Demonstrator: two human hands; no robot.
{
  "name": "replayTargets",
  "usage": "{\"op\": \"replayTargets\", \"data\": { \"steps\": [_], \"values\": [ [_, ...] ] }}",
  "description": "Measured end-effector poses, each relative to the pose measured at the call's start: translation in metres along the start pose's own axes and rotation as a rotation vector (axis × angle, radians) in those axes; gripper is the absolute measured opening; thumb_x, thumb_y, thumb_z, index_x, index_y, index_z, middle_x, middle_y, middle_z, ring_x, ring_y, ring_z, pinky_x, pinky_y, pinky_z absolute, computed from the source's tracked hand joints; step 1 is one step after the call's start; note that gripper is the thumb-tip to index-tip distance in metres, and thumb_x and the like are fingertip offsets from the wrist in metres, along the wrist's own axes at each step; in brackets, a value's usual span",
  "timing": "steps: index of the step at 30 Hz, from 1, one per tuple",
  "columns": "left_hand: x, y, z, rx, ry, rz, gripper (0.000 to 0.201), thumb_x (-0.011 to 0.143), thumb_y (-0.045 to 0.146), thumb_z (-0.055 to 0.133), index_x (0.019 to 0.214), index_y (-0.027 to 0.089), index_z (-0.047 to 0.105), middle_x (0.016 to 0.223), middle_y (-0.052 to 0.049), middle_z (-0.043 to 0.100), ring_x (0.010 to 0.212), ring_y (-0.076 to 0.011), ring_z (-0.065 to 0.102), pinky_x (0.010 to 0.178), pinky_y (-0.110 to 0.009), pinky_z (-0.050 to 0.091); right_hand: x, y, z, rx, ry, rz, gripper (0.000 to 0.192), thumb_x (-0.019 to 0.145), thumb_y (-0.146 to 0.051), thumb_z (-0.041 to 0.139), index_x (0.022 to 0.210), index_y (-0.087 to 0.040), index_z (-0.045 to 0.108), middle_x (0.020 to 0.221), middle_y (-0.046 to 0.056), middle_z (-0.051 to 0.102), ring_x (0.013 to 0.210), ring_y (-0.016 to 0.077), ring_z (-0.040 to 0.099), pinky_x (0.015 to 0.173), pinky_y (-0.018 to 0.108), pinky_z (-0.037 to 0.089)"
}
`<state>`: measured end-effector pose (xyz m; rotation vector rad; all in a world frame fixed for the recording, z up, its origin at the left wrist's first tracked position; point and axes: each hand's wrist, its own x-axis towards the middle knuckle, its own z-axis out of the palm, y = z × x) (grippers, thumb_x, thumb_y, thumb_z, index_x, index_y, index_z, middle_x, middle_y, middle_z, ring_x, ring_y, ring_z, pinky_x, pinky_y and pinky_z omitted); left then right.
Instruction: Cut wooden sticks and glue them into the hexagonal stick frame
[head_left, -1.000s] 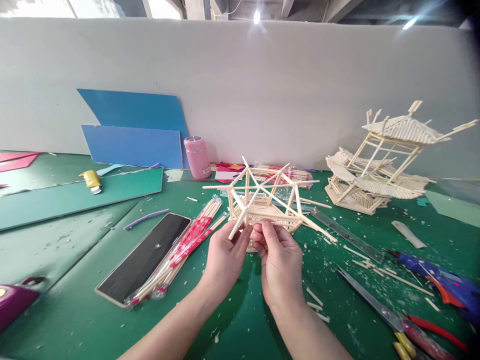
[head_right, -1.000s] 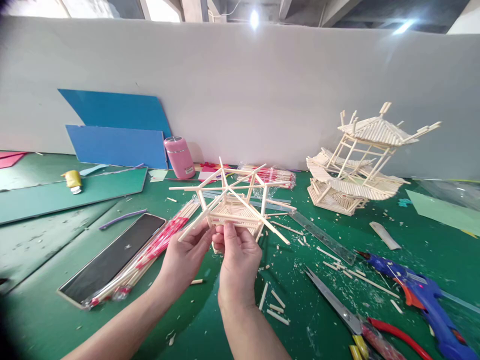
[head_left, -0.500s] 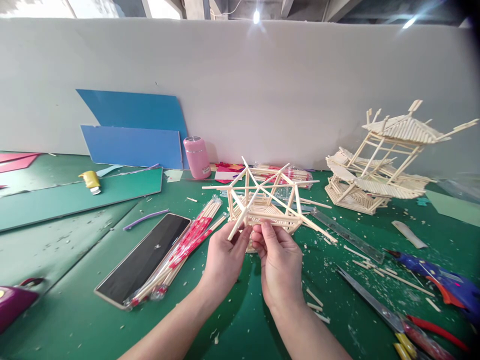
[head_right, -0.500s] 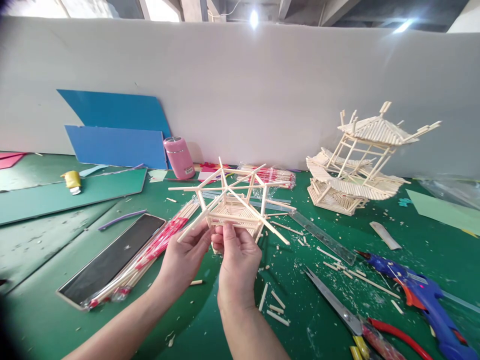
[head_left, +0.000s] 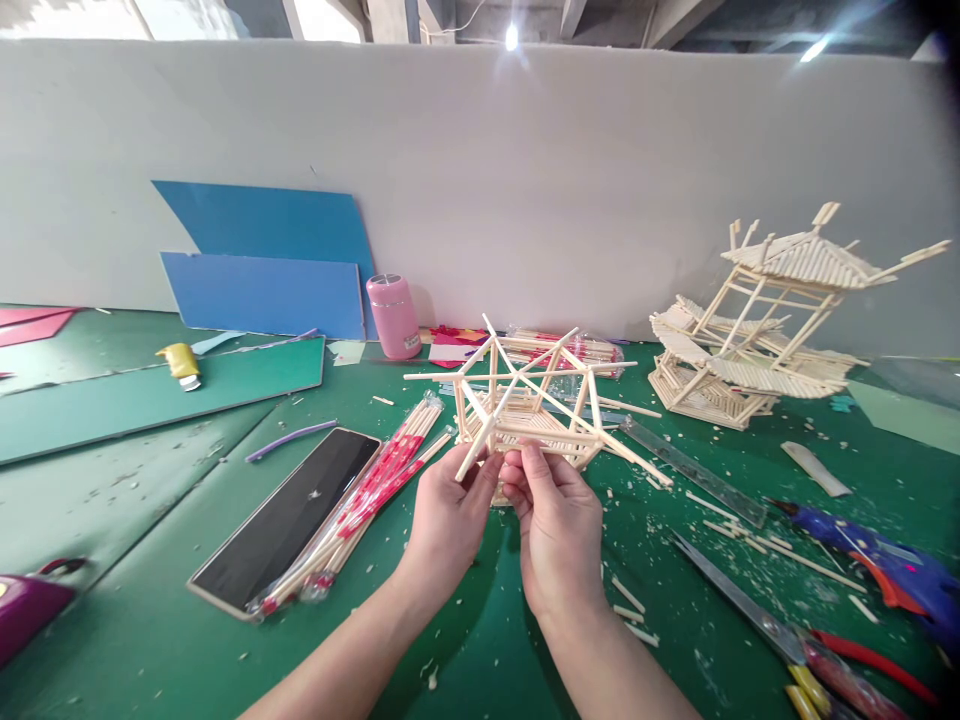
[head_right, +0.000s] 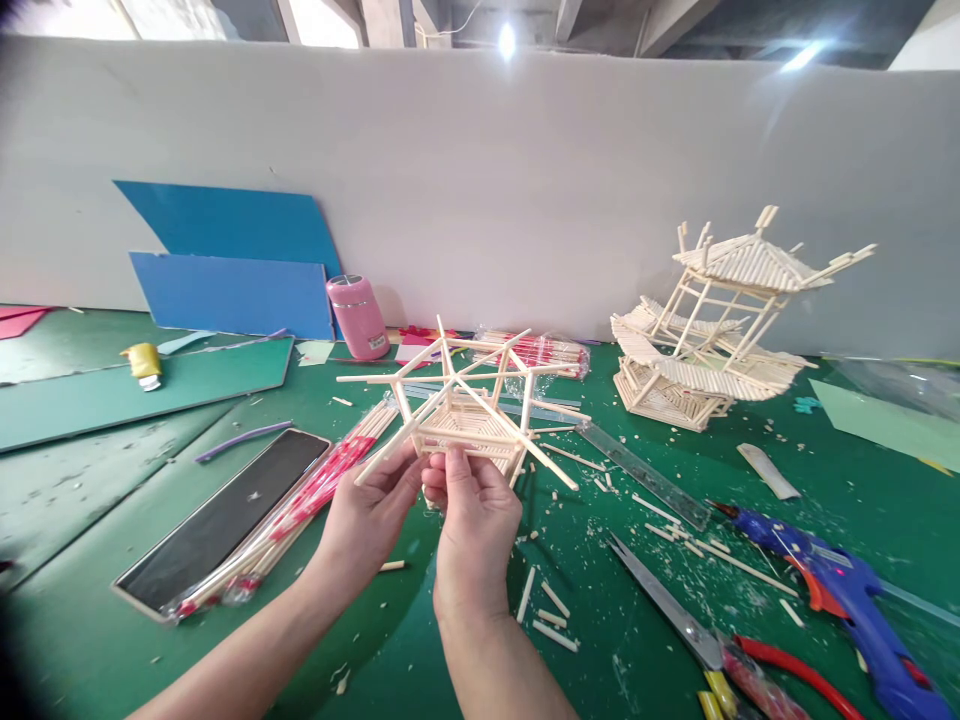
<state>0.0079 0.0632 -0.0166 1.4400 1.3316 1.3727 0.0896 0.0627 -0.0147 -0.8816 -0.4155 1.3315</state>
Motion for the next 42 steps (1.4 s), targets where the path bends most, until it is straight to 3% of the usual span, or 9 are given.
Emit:
{"op": "replayTargets", "data": {
  "steps": [42],
  "values": [
    [0.0008, -0.0014, 0.0017, -0.041, 0.013, -0.008, 0.019, 0.081, 0.025, 0.053, 0.089, 0.014, 0.066, 0.080, -0.003, 0.069, 0.072, -0.0170, 0.060, 0.067, -0.024, 0.047, -0.0006, 0.0002, 0.0016, 0.010, 0.022, 0.004, 0.015, 0.064, -0.030, 0.072, 0.066, -0.016, 0.068, 0.058, -0.001, 0.067, 0.052, 0.0075, 0.059, 0.053, 0.018, 0.049]
  ]
}}
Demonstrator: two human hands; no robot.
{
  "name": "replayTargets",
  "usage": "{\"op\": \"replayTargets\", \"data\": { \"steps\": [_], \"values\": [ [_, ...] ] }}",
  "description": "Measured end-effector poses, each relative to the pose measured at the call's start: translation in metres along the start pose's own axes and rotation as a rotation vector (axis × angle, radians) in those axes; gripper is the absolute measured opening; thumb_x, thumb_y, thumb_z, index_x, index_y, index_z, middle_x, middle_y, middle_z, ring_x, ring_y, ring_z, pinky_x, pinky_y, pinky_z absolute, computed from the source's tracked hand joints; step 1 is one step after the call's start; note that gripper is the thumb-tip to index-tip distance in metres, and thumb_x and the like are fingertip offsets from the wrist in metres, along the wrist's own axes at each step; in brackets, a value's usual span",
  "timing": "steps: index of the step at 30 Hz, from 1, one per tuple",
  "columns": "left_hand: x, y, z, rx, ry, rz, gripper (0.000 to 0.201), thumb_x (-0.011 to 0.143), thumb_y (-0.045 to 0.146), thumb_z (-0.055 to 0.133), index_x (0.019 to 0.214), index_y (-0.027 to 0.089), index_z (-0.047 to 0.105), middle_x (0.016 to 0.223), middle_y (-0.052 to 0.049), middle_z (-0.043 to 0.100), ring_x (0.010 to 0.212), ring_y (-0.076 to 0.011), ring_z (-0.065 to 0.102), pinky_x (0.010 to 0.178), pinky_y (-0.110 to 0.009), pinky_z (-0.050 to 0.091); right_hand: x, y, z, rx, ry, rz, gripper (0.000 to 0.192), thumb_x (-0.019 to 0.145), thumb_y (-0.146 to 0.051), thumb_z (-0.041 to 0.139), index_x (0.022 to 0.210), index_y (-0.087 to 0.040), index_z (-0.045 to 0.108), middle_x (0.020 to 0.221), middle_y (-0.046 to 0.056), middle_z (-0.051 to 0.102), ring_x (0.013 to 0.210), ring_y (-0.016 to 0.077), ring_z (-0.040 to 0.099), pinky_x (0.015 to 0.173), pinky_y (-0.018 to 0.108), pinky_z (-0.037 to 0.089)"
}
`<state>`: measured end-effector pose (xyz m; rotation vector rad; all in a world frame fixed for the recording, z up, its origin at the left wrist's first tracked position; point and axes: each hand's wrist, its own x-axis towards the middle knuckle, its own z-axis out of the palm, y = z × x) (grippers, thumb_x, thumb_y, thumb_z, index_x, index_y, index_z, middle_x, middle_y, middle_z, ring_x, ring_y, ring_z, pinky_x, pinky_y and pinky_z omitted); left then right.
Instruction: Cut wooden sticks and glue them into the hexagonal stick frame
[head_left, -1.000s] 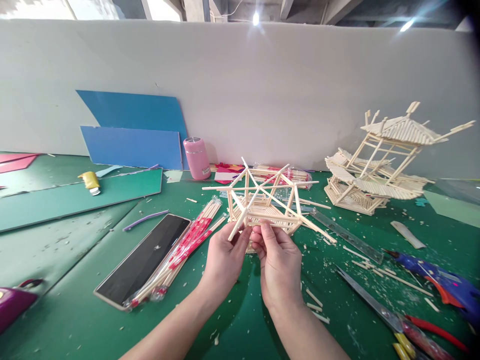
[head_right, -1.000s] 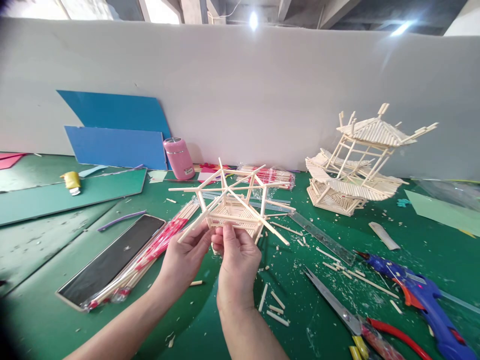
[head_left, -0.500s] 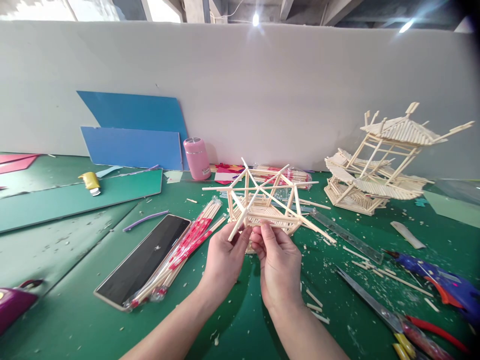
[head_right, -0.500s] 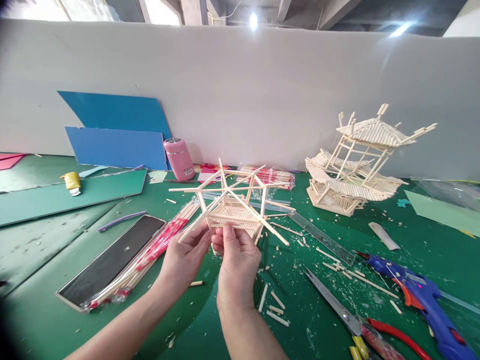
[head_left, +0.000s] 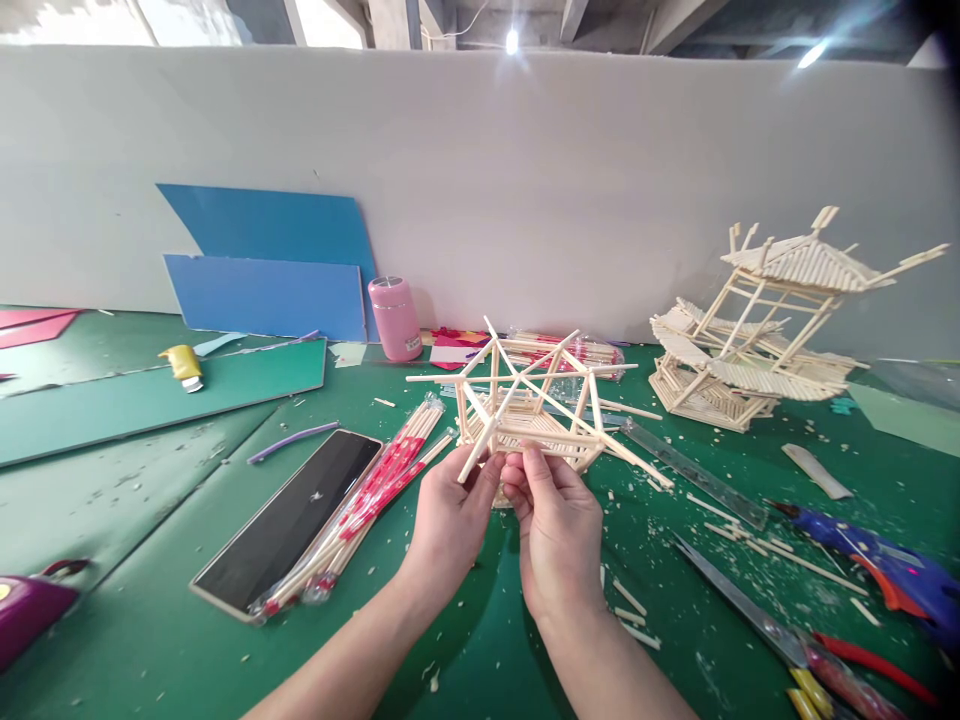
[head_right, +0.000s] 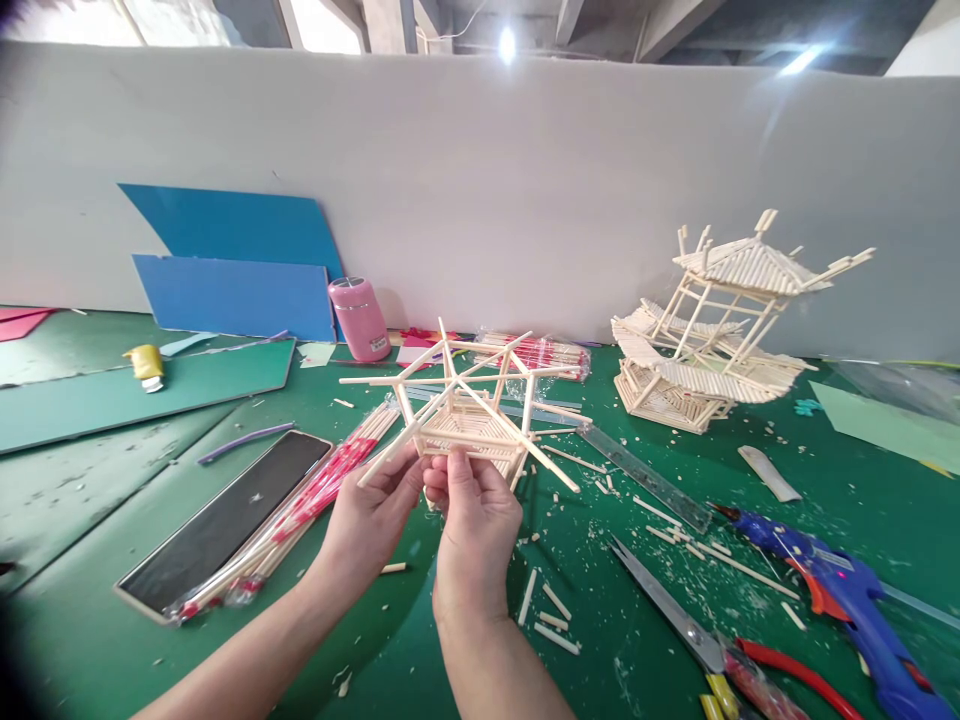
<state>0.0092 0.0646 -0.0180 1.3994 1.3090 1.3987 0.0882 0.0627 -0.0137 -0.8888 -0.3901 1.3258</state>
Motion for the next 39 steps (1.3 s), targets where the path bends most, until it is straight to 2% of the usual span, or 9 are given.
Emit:
{"op": "replayTargets", "data": {
  "steps": [11, 17, 24, 32, 39],
  "values": [
    [0.0004, 0.0014, -0.0004, -0.006, 0.013, 0.000, 0.017, 0.079, 0.025, 0.055, 0.082, 0.013, 0.066, 0.072, -0.002, 0.068, 0.069, -0.0170, 0.061, 0.065, -0.024, 0.048, -0.0011, 0.0005, 0.0004, -0.017, 0.004, -0.015, 0.017, 0.064, -0.032, 0.072, 0.068, -0.016, 0.068, 0.057, -0.001, 0.066, 0.052, 0.0087, 0.059, 0.053, 0.020, 0.050],
    [-0.0003, 0.0008, 0.0004, -0.003, 0.004, 0.003, 0.016, 0.079, 0.024, 0.055, 0.085, 0.013, 0.065, 0.078, -0.004, 0.068, 0.071, -0.0170, 0.060, 0.066, -0.024, 0.047, -0.0014, -0.0005, -0.0010, -0.016, -0.012, 0.002, 0.016, 0.065, -0.032, 0.071, 0.069, -0.016, 0.067, 0.059, -0.002, 0.066, 0.053, 0.0079, 0.058, 0.053, 0.019, 0.048],
    [-0.0006, -0.0034, -0.0002, 0.000, 0.003, 0.007, 0.013, 0.078, 0.025, 0.056, 0.077, 0.015, 0.064, 0.069, -0.002, 0.064, 0.063, -0.0157, 0.058, 0.065, -0.025, 0.048, -0.0022, -0.0022, 0.0000, -0.023, -0.007, 0.005, 0.019, 0.062, -0.032, 0.073, 0.065, -0.015, 0.064, 0.056, -0.002, 0.063, 0.049, 0.0072, 0.053, 0.051, 0.020, 0.045],
    [-0.0011, -0.0037, 0.0000, 0.011, 0.000, 0.056, 0.019, 0.080, 0.023, 0.053, 0.091, 0.016, 0.067, 0.082, -0.004, 0.068, 0.075, -0.0184, 0.060, 0.070, -0.026, 0.047, -0.0007, 0.0002, -0.0006, -0.041, -0.032, -0.050, 0.015, 0.062, -0.027, 0.073, 0.068, -0.016, 0.065, 0.052, -0.005, 0.059, 0.049, 0.0057, 0.050, 0.050, 0.017, 0.044],
    [-0.0009, 0.0011, -0.0001, 0.034, 0.007, 0.089, 0.020, 0.082, 0.022, 0.052, 0.091, 0.017, 0.069, 0.081, -0.003, 0.069, 0.074, -0.0172, 0.060, 0.066, -0.023, 0.045, -0.0012, 0.0027, -0.0020, -0.050, -0.025, -0.058, 0.012, 0.063, -0.028, 0.073, 0.068, -0.018, 0.068, 0.055, -0.005, 0.062, 0.052, 0.0052, 0.053, 0.053, 0.016, 0.045]
  ]
}}
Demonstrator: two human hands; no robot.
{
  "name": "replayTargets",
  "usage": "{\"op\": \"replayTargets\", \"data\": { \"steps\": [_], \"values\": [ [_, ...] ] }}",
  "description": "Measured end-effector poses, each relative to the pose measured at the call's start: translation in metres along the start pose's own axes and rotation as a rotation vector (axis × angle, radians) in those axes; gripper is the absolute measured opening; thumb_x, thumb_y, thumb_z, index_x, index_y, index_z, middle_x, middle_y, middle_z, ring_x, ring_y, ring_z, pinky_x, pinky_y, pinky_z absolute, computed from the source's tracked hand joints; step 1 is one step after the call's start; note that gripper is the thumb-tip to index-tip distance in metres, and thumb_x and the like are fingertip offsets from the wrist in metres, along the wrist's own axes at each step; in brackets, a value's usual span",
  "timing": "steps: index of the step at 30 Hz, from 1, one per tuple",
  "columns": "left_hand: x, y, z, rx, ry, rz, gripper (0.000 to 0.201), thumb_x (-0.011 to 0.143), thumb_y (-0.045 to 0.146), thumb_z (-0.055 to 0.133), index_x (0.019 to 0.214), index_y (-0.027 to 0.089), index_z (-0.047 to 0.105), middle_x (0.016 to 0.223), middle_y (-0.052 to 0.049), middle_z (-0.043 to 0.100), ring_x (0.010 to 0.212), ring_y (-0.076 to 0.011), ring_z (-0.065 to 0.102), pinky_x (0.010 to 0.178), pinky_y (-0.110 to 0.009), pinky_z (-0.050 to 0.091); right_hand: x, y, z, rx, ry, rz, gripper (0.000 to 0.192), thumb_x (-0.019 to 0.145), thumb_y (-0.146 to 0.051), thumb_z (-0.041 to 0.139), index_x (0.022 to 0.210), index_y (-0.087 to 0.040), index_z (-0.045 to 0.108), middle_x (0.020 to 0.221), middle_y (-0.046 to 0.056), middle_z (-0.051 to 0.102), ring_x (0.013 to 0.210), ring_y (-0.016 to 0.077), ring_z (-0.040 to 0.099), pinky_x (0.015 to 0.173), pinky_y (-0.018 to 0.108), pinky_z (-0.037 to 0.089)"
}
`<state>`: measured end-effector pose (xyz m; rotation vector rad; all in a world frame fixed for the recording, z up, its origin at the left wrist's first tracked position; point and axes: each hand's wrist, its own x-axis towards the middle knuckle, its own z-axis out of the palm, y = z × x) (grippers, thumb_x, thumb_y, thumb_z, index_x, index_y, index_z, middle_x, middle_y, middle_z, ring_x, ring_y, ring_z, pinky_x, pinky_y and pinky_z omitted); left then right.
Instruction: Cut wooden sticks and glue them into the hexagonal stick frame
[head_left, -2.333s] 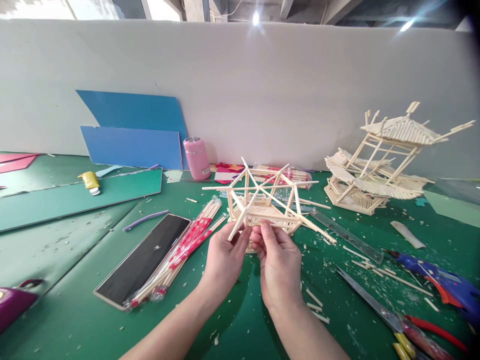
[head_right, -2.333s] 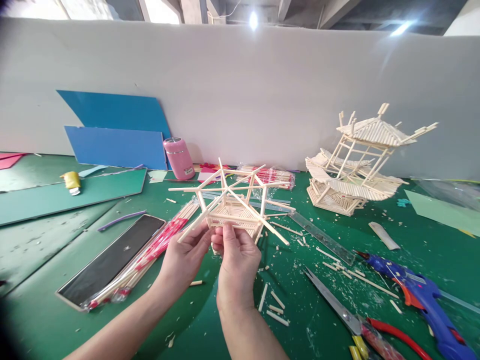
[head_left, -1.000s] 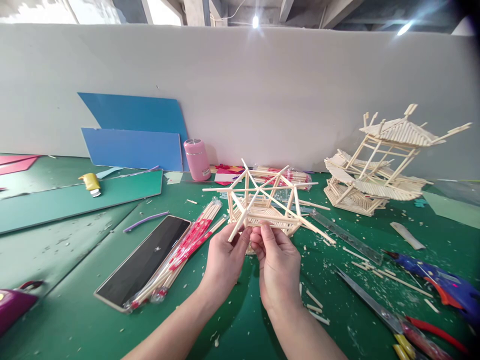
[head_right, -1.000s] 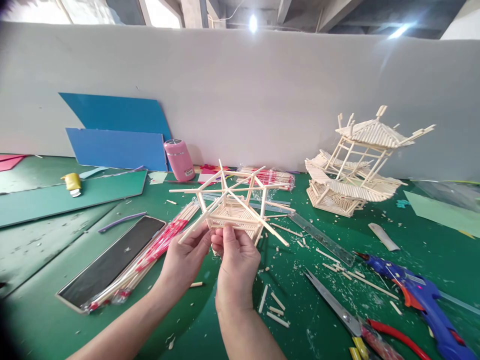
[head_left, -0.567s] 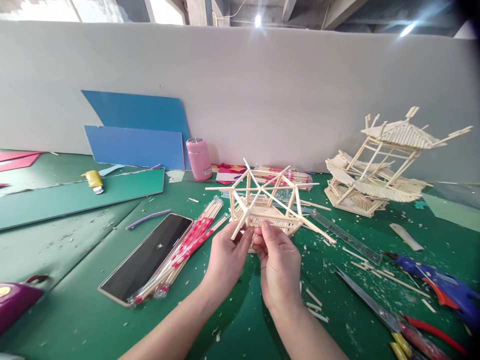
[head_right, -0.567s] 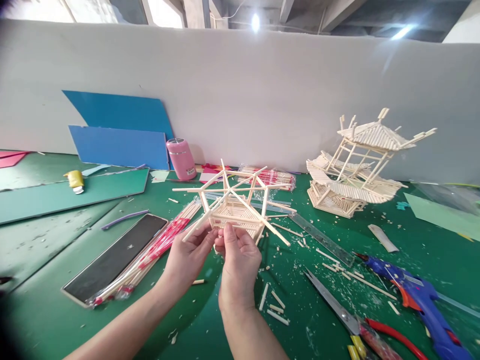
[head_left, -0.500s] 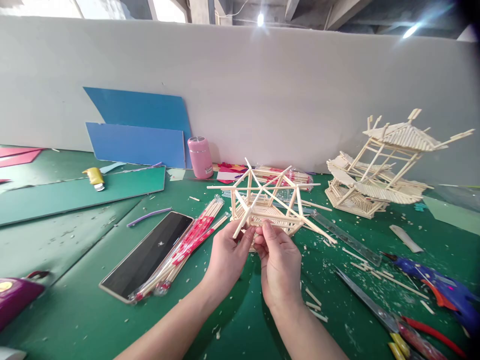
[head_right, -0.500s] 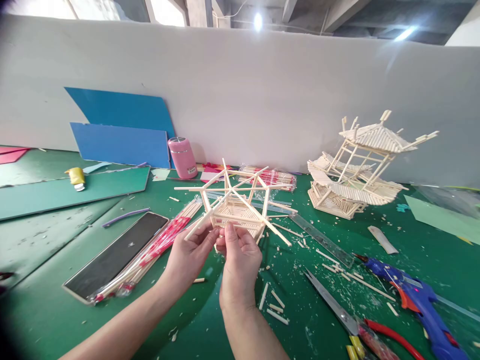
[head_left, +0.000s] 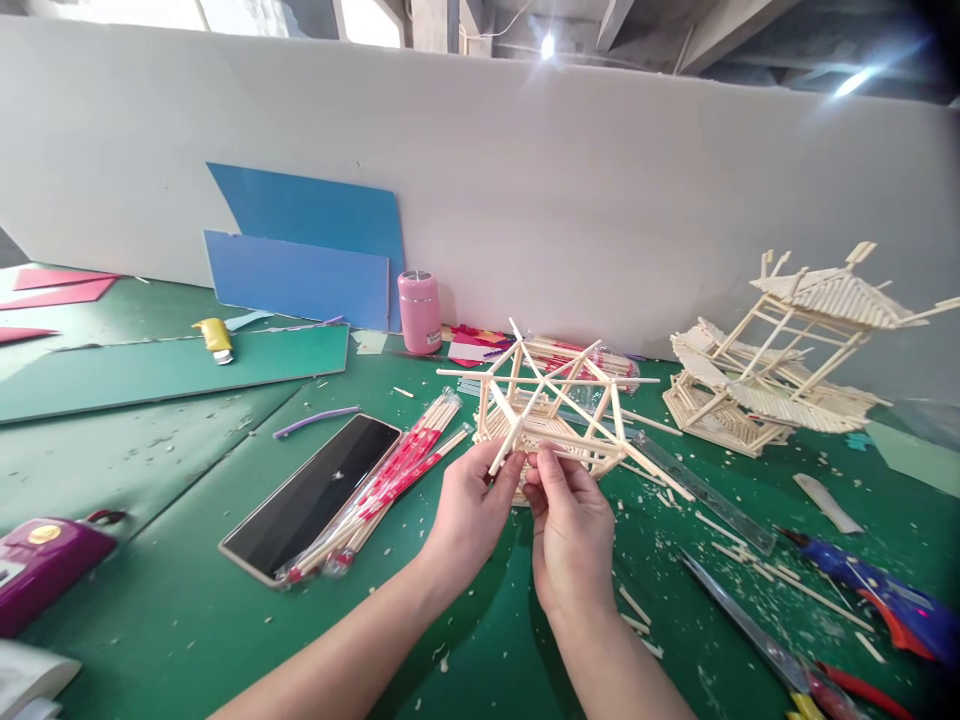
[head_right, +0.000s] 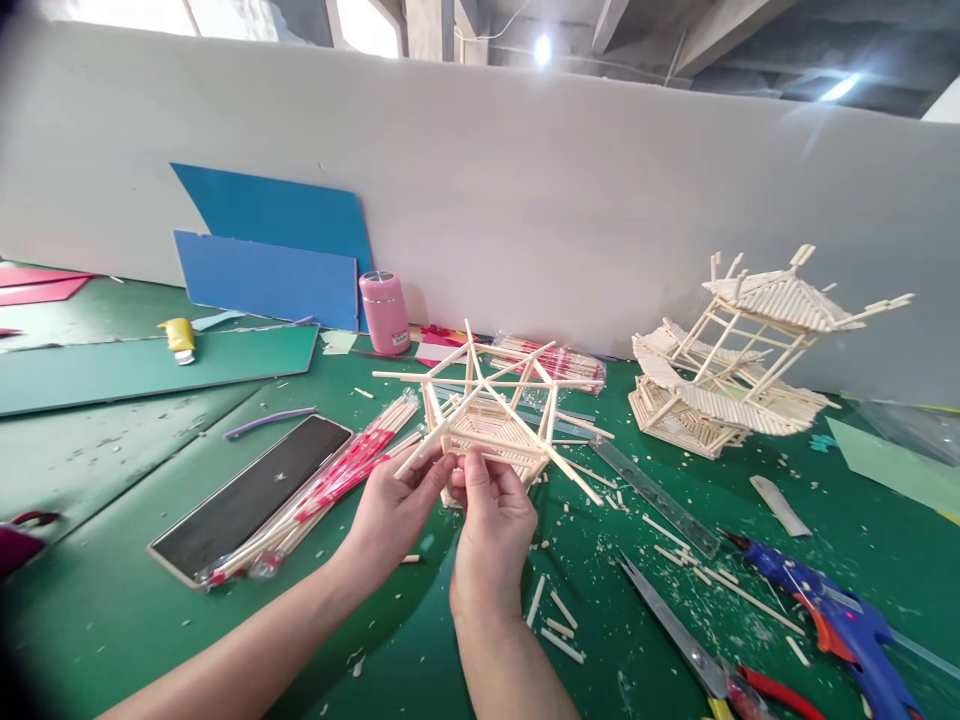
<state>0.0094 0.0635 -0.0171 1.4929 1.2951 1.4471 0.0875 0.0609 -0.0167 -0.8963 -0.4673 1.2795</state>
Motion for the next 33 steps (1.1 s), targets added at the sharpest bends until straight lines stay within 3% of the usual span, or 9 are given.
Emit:
{"op": "replayTargets", "data": {
  "steps": [19, 26, 29, 33],
  "values": [
    [-0.002, -0.002, 0.000, 0.036, -0.035, -0.007, 0.017, 0.082, 0.020, 0.050, 0.087, 0.015, 0.066, 0.077, -0.003, 0.063, 0.074, -0.0175, 0.057, 0.067, -0.025, 0.044, 0.001, 0.001, 0.000, 0.001, -0.019, 0.016, 0.014, 0.063, -0.031, 0.073, 0.067, -0.019, 0.067, 0.055, -0.006, 0.062, 0.055, 0.0055, 0.055, 0.057, 0.017, 0.046],
    [-0.002, -0.007, 0.002, 0.069, -0.013, -0.036, 0.014, 0.080, 0.019, 0.049, 0.078, 0.016, 0.063, 0.066, 0.000, 0.058, 0.059, -0.0131, 0.050, 0.055, -0.022, 0.041, -0.010, -0.001, -0.018, -0.151, -0.063, 0.033, 0.025, 0.065, -0.031, 0.072, 0.083, -0.017, 0.064, 0.071, -0.001, 0.064, 0.063, 0.0086, 0.055, 0.060, 0.021, 0.045],
    [-0.002, -0.008, 0.002, 0.090, 0.003, -0.052, 0.014, 0.079, 0.022, 0.050, 0.071, 0.016, 0.061, 0.061, 0.001, 0.054, 0.055, -0.0117, 0.046, 0.050, -0.020, 0.037, -0.014, -0.008, -0.037, -0.321, -0.041, -0.042, 0.023, 0.069, -0.036, 0.068, 0.082, -0.019, 0.059, 0.064, -0.005, 0.056, 0.057, 0.0075, 0.050, 0.056, 0.020, 0.042],
    [-0.002, -0.007, 0.001, 0.125, 0.008, -0.073, 0.015, 0.078, 0.025, 0.051, 0.071, 0.016, 0.060, 0.053, 0.004, 0.046, 0.046, -0.0098, 0.038, 0.043, -0.020, 0.030, -0.007, -0.020, -0.059, -0.588, 0.023, -0.306, 0.024, 0.075, -0.039, 0.061, 0.087, -0.021, 0.050, 0.071, -0.005, 0.048, 0.059, 0.0093, 0.049, 0.056, 0.023, 0.043]
  ]
}}
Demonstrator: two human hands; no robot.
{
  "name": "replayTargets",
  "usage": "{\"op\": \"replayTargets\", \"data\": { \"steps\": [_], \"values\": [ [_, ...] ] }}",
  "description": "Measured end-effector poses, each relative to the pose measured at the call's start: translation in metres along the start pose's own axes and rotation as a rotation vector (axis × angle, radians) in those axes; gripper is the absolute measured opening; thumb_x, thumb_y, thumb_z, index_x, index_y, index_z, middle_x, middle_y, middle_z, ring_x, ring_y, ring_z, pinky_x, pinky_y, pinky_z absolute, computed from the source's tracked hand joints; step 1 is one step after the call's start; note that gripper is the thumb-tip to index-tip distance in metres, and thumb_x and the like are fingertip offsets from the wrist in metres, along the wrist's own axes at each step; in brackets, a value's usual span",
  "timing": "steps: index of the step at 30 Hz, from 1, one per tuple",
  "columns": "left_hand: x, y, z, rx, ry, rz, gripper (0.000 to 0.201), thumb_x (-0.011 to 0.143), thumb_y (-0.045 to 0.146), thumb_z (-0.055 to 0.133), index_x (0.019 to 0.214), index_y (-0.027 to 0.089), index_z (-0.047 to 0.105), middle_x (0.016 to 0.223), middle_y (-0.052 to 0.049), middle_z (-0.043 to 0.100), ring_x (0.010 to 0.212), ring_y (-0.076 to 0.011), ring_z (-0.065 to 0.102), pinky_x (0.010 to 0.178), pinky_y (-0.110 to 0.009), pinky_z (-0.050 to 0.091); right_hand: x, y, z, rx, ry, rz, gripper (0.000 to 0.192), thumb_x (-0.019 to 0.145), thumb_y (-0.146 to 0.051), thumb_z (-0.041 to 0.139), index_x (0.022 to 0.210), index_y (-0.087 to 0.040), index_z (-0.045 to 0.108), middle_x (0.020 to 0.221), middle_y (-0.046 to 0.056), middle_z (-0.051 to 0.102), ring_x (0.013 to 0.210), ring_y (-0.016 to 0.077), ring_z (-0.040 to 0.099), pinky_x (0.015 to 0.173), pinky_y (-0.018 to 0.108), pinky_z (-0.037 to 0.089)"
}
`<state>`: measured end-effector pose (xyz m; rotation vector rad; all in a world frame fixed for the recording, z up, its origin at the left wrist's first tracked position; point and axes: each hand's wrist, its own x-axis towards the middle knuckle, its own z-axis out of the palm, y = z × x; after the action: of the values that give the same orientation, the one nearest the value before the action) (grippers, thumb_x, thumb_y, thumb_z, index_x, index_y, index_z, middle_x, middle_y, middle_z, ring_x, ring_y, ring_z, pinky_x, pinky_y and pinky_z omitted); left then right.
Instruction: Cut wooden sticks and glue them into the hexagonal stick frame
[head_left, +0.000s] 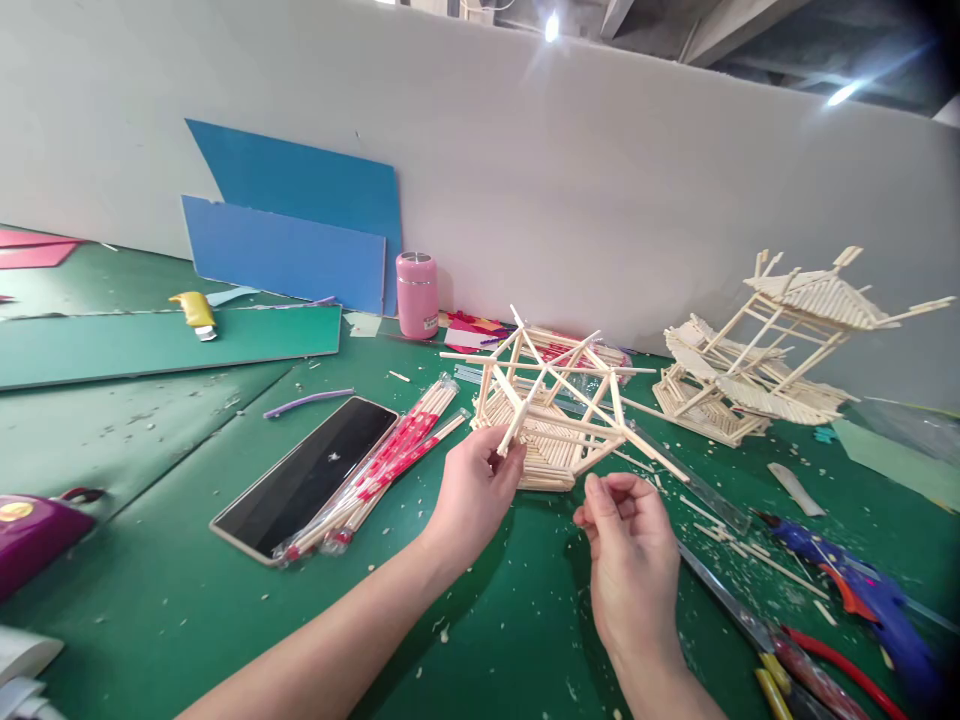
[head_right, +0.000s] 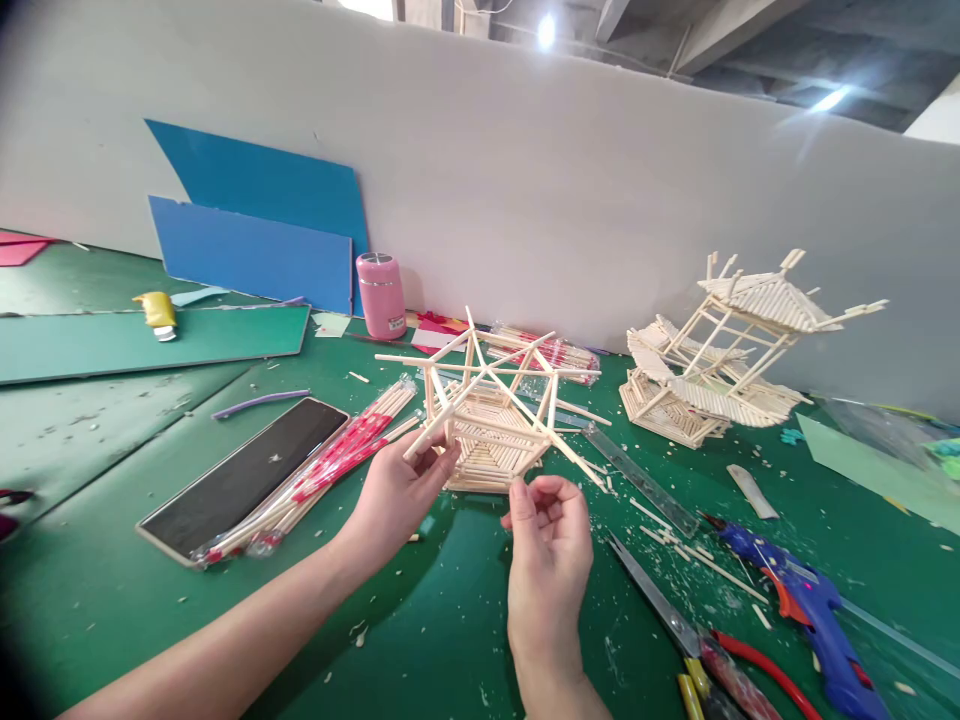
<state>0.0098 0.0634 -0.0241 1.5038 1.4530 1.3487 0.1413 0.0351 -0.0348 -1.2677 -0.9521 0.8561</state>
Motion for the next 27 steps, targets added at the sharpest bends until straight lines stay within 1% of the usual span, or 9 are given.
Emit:
{"op": "replayTargets", "data": {
  "steps": [3, 4, 8, 9, 11, 15, 18, 21, 27],
  "values": [
    [0.000, 0.001, -0.002, 0.032, -0.009, -0.006, 0.018, 0.078, 0.026, 0.049, 0.068, 0.016, 0.059, 0.053, 0.004, 0.045, 0.046, -0.0098, 0.036, 0.043, -0.020, 0.029, 0.012, 0.004, -0.007, -0.272, -0.013, -0.179, 0.034, 0.077, -0.040, 0.056, 0.104, -0.021, 0.048, 0.077, -0.002, 0.044, 0.064, 0.0123, 0.048, 0.059, 0.026, 0.044],
    [-0.001, 0.002, -0.002, 0.044, -0.013, -0.006, 0.020, 0.079, 0.027, 0.048, 0.066, 0.016, 0.059, 0.053, 0.004, 0.044, 0.047, -0.0100, 0.036, 0.044, -0.020, 0.029, 0.016, 0.005, -0.008, -0.337, -0.037, -0.214, 0.034, 0.077, -0.040, 0.057, 0.104, -0.020, 0.050, 0.076, -0.002, 0.044, 0.064, 0.0130, 0.047, 0.058, 0.026, 0.043],
    [0.002, 0.008, -0.006, 0.098, -0.027, 0.004, 0.022, 0.079, 0.027, 0.047, 0.066, 0.015, 0.059, 0.055, 0.003, 0.045, 0.051, -0.0114, 0.038, 0.048, -0.022, 0.030, 0.030, 0.002, -0.008, -0.444, -0.125, -0.307, 0.021, 0.077, -0.038, 0.056, 0.082, -0.019, 0.063, 0.070, -0.001, 0.046, 0.060, 0.0139, 0.043, 0.056, 0.027, 0.039],
    [0.004, 0.011, -0.007, 0.111, -0.030, 0.011, 0.022, 0.080, 0.027, 0.047, 0.066, 0.015, 0.059, 0.056, 0.002, 0.046, 0.052, -0.0118, 0.039, 0.049, -0.022, 0.030, 0.033, -0.001, -0.008, -0.458, -0.141, -0.329, 0.021, 0.078, -0.037, 0.054, 0.079, -0.018, 0.064, 0.070, 0.000, 0.048, 0.060, 0.0140, 0.044, 0.057, 0.027, 0.038],
    [0.010, 0.018, -0.010, 0.137, -0.036, 0.030, 0.022, 0.079, 0.027, 0.047, 0.065, 0.015, 0.059, 0.056, 0.002, 0.047, 0.054, -0.0125, 0.040, 0.051, -0.022, 0.031, 0.039, -0.010, -0.008, -0.474, -0.165, -0.365, 0.023, 0.079, -0.037, 0.053, 0.079, -0.018, 0.065, 0.070, 0.001, 0.051, 0.060, 0.0140, 0.045, 0.057, 0.027, 0.038],
    [0.026, 0.034, -0.015, 0.180, -0.030, 0.073, 0.021, 0.078, 0.026, 0.048, 0.064, 0.016, 0.059, 0.057, 0.002, 0.050, 0.058, -0.0135, 0.044, 0.054, -0.023, 0.033, 0.052, -0.031, -0.008, -0.481, -0.198, -0.401, 0.024, 0.080, -0.037, 0.052, 0.080, -0.018, 0.065, 0.071, 0.002, 0.054, 0.062, 0.0146, 0.049, 0.058, 0.026, 0.039],
    [0.036, 0.043, -0.017, 0.189, -0.019, 0.092, 0.021, 0.078, 0.026, 0.048, 0.065, 0.015, 0.060, 0.058, 0.002, 0.052, 0.058, -0.0135, 0.045, 0.055, -0.024, 0.034, 0.062, -0.041, -0.007, -0.482, -0.210, -0.406, 0.025, 0.080, -0.038, 0.051, 0.076, -0.018, 0.065, 0.071, 0.002, 0.057, 0.063, 0.0151, 0.050, 0.059, 0.027, 0.039],
    [0.044, 0.048, -0.016, 0.175, -0.017, 0.105, 0.023, 0.077, 0.027, 0.049, 0.062, 0.015, 0.061, 0.055, 0.002, 0.053, 0.054, -0.0127, 0.045, 0.053, -0.024, 0.034, 0.070, -0.047, -0.006, -0.496, -0.216, -0.408, 0.027, 0.080, -0.039, 0.051, 0.070, -0.018, 0.064, 0.067, 0.001, 0.056, 0.061, 0.0148, 0.049, 0.057, 0.026, 0.038],
    [0.053, 0.051, -0.013, 0.122, 0.015, 0.122, 0.023, 0.075, 0.030, 0.052, 0.061, 0.015, 0.065, 0.052, 0.002, 0.055, 0.049, -0.0120, 0.045, 0.048, -0.023, 0.034, 0.078, -0.050, -0.002, -0.507, -0.207, -0.400, 0.031, 0.081, -0.042, 0.048, 0.070, -0.018, 0.063, 0.063, 0.000, 0.055, 0.060, 0.0146, 0.046, 0.056, 0.025, 0.036]
  ]
}}
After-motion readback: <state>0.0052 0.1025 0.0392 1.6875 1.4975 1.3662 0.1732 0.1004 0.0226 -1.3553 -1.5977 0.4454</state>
